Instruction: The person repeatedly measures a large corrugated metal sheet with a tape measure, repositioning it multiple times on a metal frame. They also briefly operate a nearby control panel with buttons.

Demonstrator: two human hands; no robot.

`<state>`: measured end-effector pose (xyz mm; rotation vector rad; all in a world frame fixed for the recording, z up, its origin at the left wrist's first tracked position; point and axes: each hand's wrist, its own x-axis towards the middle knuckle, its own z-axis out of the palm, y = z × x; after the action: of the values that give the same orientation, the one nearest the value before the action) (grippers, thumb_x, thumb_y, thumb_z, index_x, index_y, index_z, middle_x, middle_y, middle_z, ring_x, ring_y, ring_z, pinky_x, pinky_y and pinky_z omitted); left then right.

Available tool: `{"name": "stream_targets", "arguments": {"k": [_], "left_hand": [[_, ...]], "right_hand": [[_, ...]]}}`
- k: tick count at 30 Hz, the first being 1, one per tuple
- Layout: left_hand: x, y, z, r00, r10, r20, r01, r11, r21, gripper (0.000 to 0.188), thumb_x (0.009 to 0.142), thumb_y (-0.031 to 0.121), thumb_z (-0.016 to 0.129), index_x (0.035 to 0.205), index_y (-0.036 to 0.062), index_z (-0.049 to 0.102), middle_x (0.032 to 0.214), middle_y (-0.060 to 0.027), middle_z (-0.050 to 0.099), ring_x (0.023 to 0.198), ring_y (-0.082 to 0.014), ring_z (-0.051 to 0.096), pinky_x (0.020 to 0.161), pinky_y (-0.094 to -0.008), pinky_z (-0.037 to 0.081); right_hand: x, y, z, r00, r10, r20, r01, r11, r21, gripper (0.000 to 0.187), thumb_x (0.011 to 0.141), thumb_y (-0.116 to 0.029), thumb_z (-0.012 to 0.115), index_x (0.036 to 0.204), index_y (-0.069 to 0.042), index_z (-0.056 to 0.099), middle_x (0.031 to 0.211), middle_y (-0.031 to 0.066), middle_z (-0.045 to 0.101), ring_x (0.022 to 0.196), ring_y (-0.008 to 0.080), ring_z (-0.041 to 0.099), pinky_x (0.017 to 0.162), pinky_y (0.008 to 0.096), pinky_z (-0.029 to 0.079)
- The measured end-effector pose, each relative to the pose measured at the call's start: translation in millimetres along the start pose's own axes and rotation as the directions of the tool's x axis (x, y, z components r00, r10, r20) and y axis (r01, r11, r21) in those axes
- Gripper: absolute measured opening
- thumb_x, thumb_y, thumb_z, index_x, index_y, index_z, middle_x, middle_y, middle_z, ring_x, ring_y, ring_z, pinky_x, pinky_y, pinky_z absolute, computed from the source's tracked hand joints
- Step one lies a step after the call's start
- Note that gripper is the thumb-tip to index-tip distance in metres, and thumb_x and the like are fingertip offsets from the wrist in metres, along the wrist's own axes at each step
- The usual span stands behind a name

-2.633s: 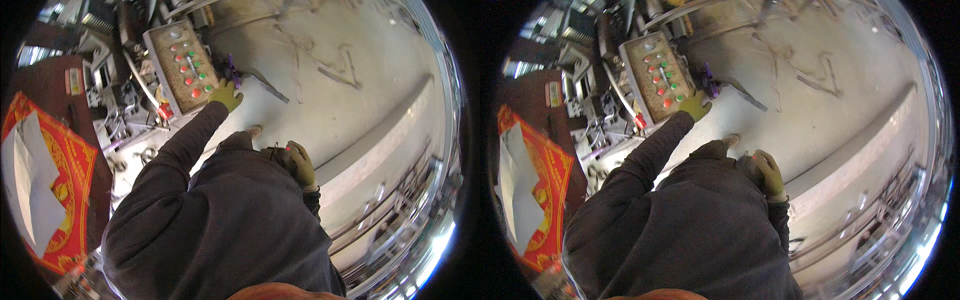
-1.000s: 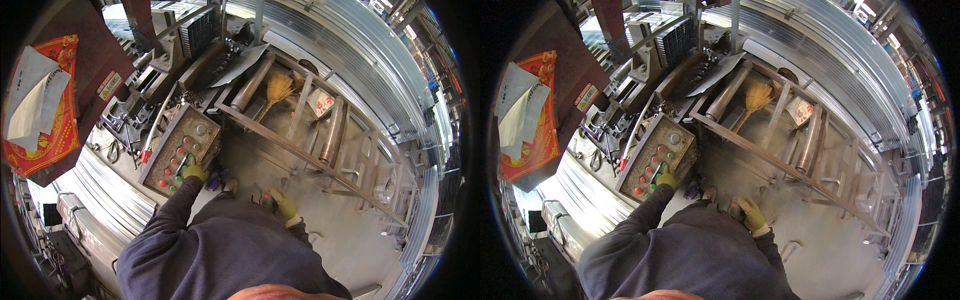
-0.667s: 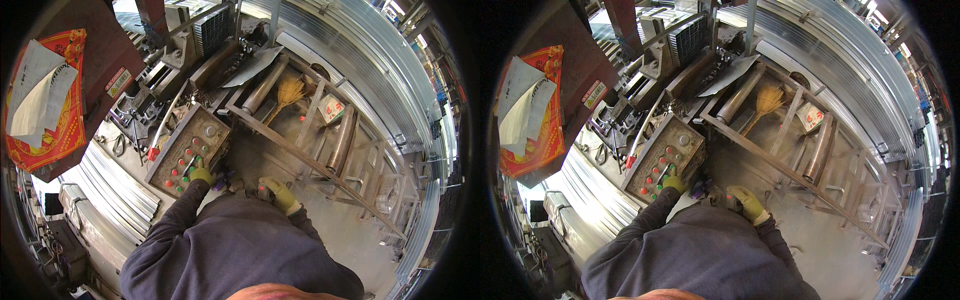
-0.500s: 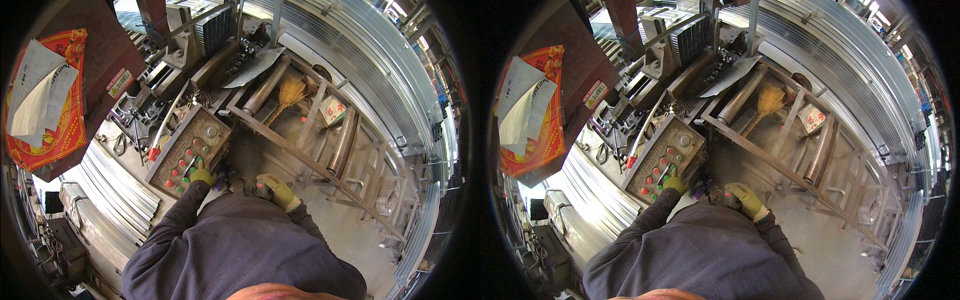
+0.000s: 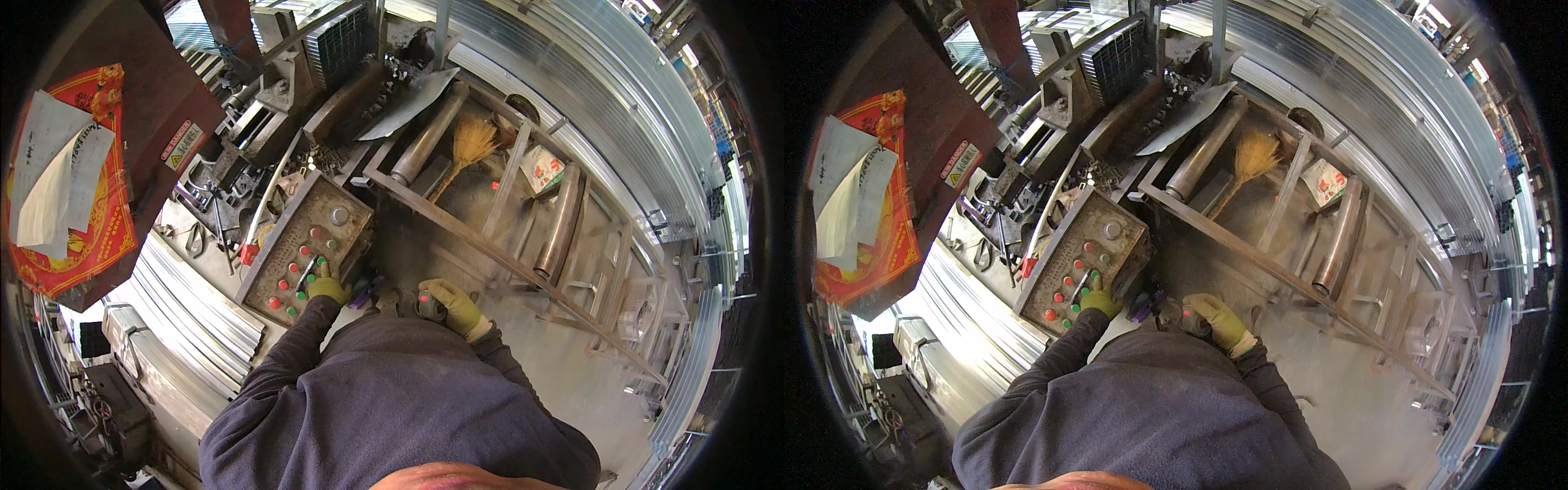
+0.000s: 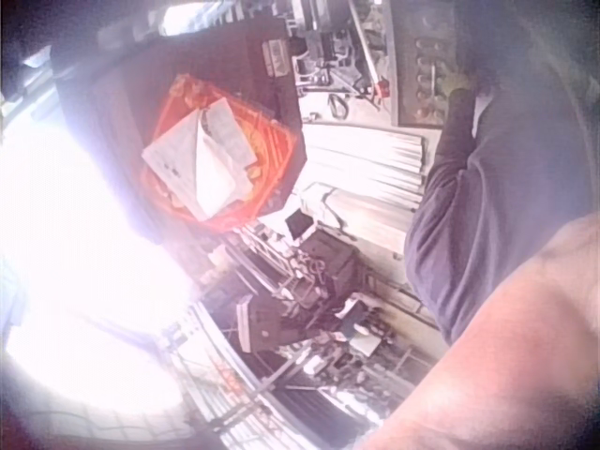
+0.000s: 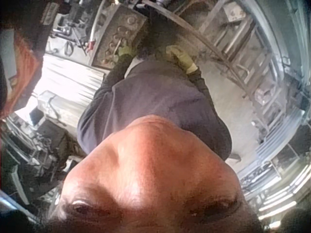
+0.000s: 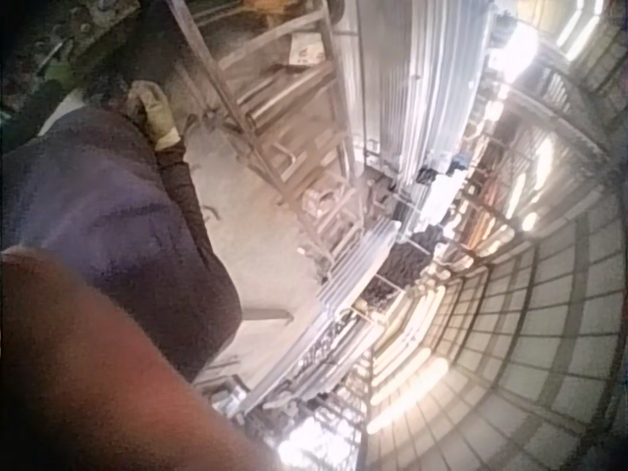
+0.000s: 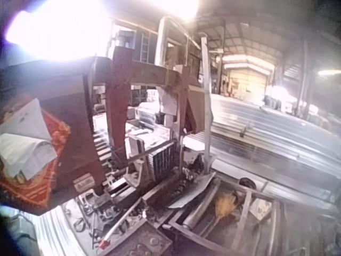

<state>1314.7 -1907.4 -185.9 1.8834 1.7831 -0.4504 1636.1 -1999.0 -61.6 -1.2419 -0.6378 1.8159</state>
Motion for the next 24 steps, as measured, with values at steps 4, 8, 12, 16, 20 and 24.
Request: {"name": "stream_targets", "arguments": {"k": [4, 8, 12, 16, 20, 24], "left_hand": [[4, -2, 9, 1.0, 0.022, 0.001, -0.022, 0.999, 0.045, 0.086, 0.085, 0.055, 0.065, 0.153, 0.0088, 0.042, 0.168, -0.022, 0.016, 0.124, -0.0395, 0.061, 0.099, -0.0508, 0.052], [3, -3, 11, 0.994, 0.029, -0.104, -0.021, 0.996, 0.081, 0.082, 0.083, 0.052, 0.067, 0.151, 0.0123, 0.045, 0.167, -0.0231, 0.021, 0.122, -0.0424, 0.062, 0.098, -0.0503, 0.052], [0, -2, 6, 1.0, 0.001, -0.018, 0.0, 1.0, 0.023, 0.08, 0.084, 0.053, 0.065, 0.149, 0.0098, 0.047, 0.168, -0.0218, 0.017, 0.121, -0.0395, 0.063, 0.098, -0.0498, 0.052], [-7, 0, -3, 0.998, 0.019, -0.057, -0.017, 0.999, 0.035, 0.077, 0.085, 0.053, 0.064, 0.146, 0.0081, 0.05, 0.164, -0.023, 0.03, 0.117, -0.0378, 0.065, 0.096, -0.0496, 0.053], [-21, 7, -24, 0.992, 0.122, 0.02, -0.112, 0.953, -0.281, 0.065, 0.089, 0.046, 0.066, 0.14, 0.0079, 0.057, 0.147, -0.0199, 0.052, 0.119, -0.0338, 0.064, 0.096, -0.044, 0.053], [-55, 35, -42, 0.941, 0.337, -0.012, -0.191, 0.502, -0.844, 0.051, 0.102, 0.045, 0.06, 0.131, 0.004, 0.064, 0.123, -0.0111, 0.069, 0.105, -0.0227, 0.068, 0.089, -0.0345, 0.053]], "right_hand": [[-5, -5, 2, 1.0, 0.019, -0.011, -0.019, 0.999, -0.029, 0.03, 0.103, -0.029, 0.063, 0.12, -0.004, 0.067, 0.109, 0.0012, 0.067, 0.101, 0.0106, 0.062, 0.09, 0.0251, 0.049], [-8, -12, 4, 0.996, 0.086, 0.02, -0.087, 0.996, 0.035, 0.031, 0.103, -0.029, 0.062, 0.121, -0.004, 0.067, 0.111, 0.0005, 0.067, 0.102, 0.01, 0.061, 0.091, 0.0248, 0.048], [-5, -10, 5, 0.999, 0.029, 0.036, -0.028, 0.999, -0.036, 0.031, 0.104, -0.028, 0.061, 0.122, -0.004, 0.067, 0.112, 0.0004, 0.067, 0.104, 0.0101, 0.061, 0.092, 0.0252, 0.048], [-4, -10, 8, 0.996, 0.067, 0.056, -0.066, 0.998, -0.02, 0.032, 0.105, -0.028, 0.06, 0.126, -0.004, 0.066, 0.114, 0.0004, 0.067, 0.106, 0.0099, 0.06, 0.094, 0.0256, 0.048], [2, -25, 16, 0.999, 0.043, 0.022, -0.04, 0.99, -0.133, 0.042, 0.101, -0.031, 0.067, 0.13, -0.001, 0.064, 0.122, 0.0041, 0.067, 0.112, 0.0126, 0.059, 0.1, 0.0268, 0.044], [25, -36, 36, 0.995, 0.054, -0.078, -0.074, 0.959, -0.275, 0.044, 0.099, -0.032, 0.068, 0.13, -0.001, 0.064, 0.119, 0.0046, 0.067, 0.109, 0.0136, 0.06, 0.098, 0.0272, 0.046]]}}
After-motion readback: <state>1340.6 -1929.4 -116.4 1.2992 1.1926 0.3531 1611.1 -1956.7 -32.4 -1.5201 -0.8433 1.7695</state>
